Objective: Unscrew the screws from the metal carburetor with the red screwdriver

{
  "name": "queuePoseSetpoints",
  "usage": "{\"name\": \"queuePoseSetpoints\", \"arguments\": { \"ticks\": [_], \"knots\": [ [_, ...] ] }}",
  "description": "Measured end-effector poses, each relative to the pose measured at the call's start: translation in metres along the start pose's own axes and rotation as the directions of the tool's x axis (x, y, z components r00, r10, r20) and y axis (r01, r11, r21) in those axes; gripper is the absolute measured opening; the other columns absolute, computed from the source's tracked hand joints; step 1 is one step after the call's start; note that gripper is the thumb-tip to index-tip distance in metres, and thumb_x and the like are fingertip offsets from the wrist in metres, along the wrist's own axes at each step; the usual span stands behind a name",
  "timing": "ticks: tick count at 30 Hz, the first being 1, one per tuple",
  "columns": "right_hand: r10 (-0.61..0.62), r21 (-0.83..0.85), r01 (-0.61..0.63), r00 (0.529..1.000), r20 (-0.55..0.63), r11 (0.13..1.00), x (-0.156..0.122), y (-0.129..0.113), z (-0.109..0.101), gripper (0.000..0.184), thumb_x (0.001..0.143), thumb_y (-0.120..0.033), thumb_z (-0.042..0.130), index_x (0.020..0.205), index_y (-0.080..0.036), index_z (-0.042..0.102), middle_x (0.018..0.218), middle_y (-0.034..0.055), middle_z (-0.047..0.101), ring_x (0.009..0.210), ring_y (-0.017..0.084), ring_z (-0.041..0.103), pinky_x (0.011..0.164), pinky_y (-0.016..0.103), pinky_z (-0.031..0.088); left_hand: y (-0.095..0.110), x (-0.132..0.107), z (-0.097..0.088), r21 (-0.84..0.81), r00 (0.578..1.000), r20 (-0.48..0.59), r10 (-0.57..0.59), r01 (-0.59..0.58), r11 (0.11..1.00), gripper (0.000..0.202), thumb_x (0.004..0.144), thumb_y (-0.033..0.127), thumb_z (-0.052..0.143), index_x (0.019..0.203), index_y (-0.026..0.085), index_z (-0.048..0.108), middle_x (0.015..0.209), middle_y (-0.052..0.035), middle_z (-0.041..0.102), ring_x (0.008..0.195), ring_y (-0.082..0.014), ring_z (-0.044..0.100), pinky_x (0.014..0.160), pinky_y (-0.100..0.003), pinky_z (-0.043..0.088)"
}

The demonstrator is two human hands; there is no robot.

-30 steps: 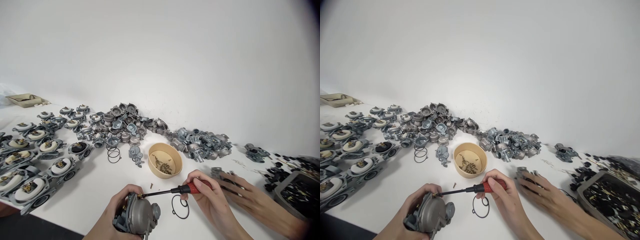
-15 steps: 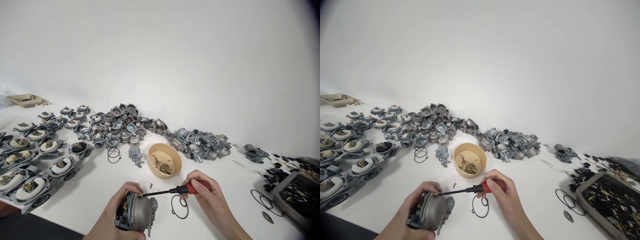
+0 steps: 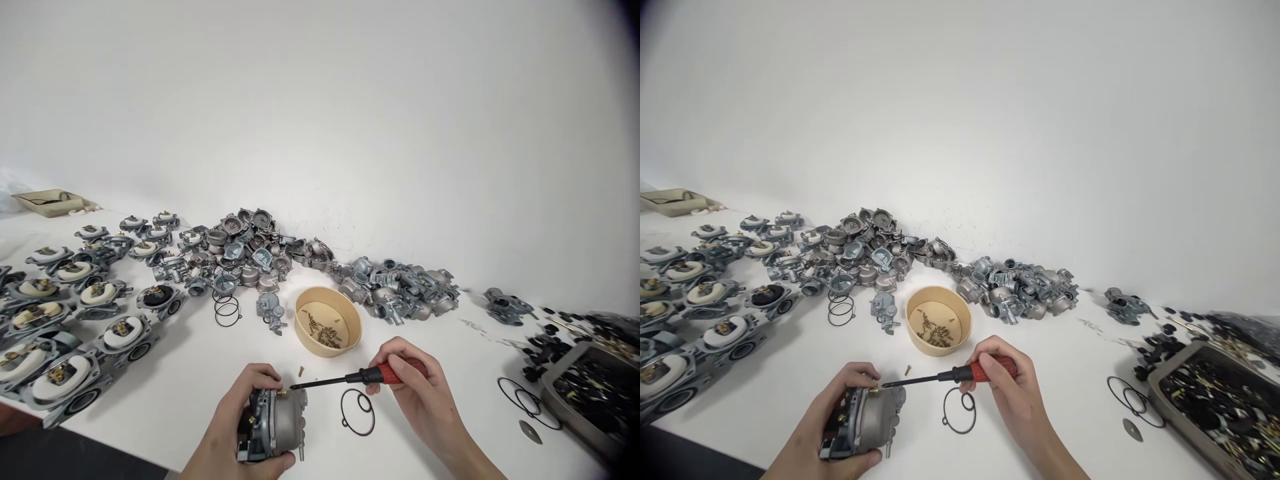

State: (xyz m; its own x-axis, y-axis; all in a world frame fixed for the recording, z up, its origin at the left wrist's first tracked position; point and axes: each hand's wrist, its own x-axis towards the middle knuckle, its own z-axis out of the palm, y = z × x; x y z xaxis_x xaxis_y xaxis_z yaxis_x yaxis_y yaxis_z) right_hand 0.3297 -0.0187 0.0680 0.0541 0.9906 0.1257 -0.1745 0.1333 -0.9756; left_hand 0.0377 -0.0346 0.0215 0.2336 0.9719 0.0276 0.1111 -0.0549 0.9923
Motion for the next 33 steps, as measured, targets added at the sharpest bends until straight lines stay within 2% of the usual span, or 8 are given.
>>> {"name": "queuePoseSetpoints", "arguments": {
  "ticks": [3,7,15,21,24,27,30,33],
  "knots": [
    [-0.005,0.001,0.005,1.0,0.005,1.0,0.001,0.002,-0.002,0.028,0.091,-0.044,0.081,0.082,-0.018,0.076,0.073,0.0052,0.072,0.06,0.022,0.07,0.064,0.036,0.056,0.0,0.0,0.0,0.012,1.0,0.003,0.001,-0.001,1.0,0.049,0.07,0.025,0.088,0.115,0.029,0.068,0.139,-0.0092,0.059,0.125,-0.0304,0.064,0.097,-0.029,0.054],
    [-0.015,-0.008,0.015,0.999,0.036,1.0,0.002,0.005,-0.006,0.026,0.093,-0.042,0.079,0.084,-0.018,0.077,0.073,0.0056,0.072,0.061,0.022,0.07,0.064,0.035,0.056,0.001,-0.001,0.001,0.0,1.0,0.026,-0.017,0.017,1.0,0.049,0.072,0.025,0.085,0.117,0.03,0.067,0.141,-0.0083,0.056,0.124,-0.0282,0.065,0.092,-0.025,0.055],
    [-0.007,-0.015,0.007,1.0,0.031,1.0,0.001,0.004,-0.006,0.026,0.092,-0.043,0.079,0.083,-0.018,0.077,0.074,0.005,0.072,0.059,0.02,0.069,0.063,0.034,0.057,0.002,0.0,-0.002,0.044,1.0,0.026,-0.009,0.007,0.999,0.05,0.072,0.024,0.086,0.117,0.029,0.068,0.141,-0.0096,0.058,0.127,-0.0297,0.064,0.098,-0.028,0.054],
    [0.012,-0.023,-0.011,0.999,0.041,1.0,0.001,0.0,-0.003,0.028,0.091,-0.045,0.08,0.083,-0.018,0.076,0.071,0.0053,0.072,0.059,0.022,0.069,0.064,0.036,0.058,0.001,-0.001,-0.002,0.041,0.999,0.034,-0.005,0.003,0.999,0.051,0.071,0.023,0.087,0.117,0.031,0.068,0.14,-0.0071,0.059,0.119,-0.0264,0.068,0.093,-0.025,0.056],
    [0.022,-0.021,-0.021,0.999,0.039,1.0,0.001,-0.002,0.0,0.028,0.091,-0.045,0.08,0.084,-0.019,0.076,0.073,0.0055,0.072,0.061,0.022,0.069,0.066,0.036,0.058,-0.003,0.001,-0.004,0.078,0.999,0.034,0.038,-0.041,0.996,0.052,0.072,0.02,0.087,0.119,0.033,0.067,0.141,-0.0063,0.06,0.124,-0.0273,0.068,0.094,-0.024,0.056],
    [0.022,-0.069,-0.017,0.997,0.081,0.997,0.002,-0.002,0.0,0.029,0.092,-0.046,0.079,0.087,-0.018,0.075,0.074,0.0066,0.073,0.065,0.023,0.07,0.068,0.037,0.057,-0.009,0.005,-0.008,0.163,0.986,0.065,0.155,-0.163,0.973,0.054,0.073,0.018,0.087,0.121,0.032,0.066,0.139,-0.0085,0.061,0.121,-0.0296,0.07,0.094,-0.028,0.058],
    [0.056,-0.126,-0.038,0.989,0.136,0.991,0.004,0.001,-0.003,0.03,0.093,-0.047,0.079,0.09,-0.018,0.073,0.073,0.0068,0.074,0.062,0.021,0.067,0.063,0.033,0.054,-0.014,0.01,-0.009,0.234,0.953,0.076,0.292,-0.302,0.924,0.057,0.072,0.013,0.086,0.121,0.031,0.064,0.132,-0.0086,0.065,0.114,-0.0295,0.073,0.1,-0.033,0.058],
    [0.108,-0.168,-0.081,0.981,0.162,0.983,0.007,0.003,-0.009,0.028,0.093,-0.044,0.08,0.092,-0.017,0.072,0.071,0.0065,0.074,0.058,0.017,0.063,0.056,0.029,0.048,-0.012,0.013,-0.008,0.289,0.941,0.109,0.319,-0.337,0.896,0.058,0.074,0.013,0.084,0.123,0.032,0.061,0.131,-0.0094,0.065,0.118,-0.0296,0.072,0.096,-0.031,0.06]
  ]
}}
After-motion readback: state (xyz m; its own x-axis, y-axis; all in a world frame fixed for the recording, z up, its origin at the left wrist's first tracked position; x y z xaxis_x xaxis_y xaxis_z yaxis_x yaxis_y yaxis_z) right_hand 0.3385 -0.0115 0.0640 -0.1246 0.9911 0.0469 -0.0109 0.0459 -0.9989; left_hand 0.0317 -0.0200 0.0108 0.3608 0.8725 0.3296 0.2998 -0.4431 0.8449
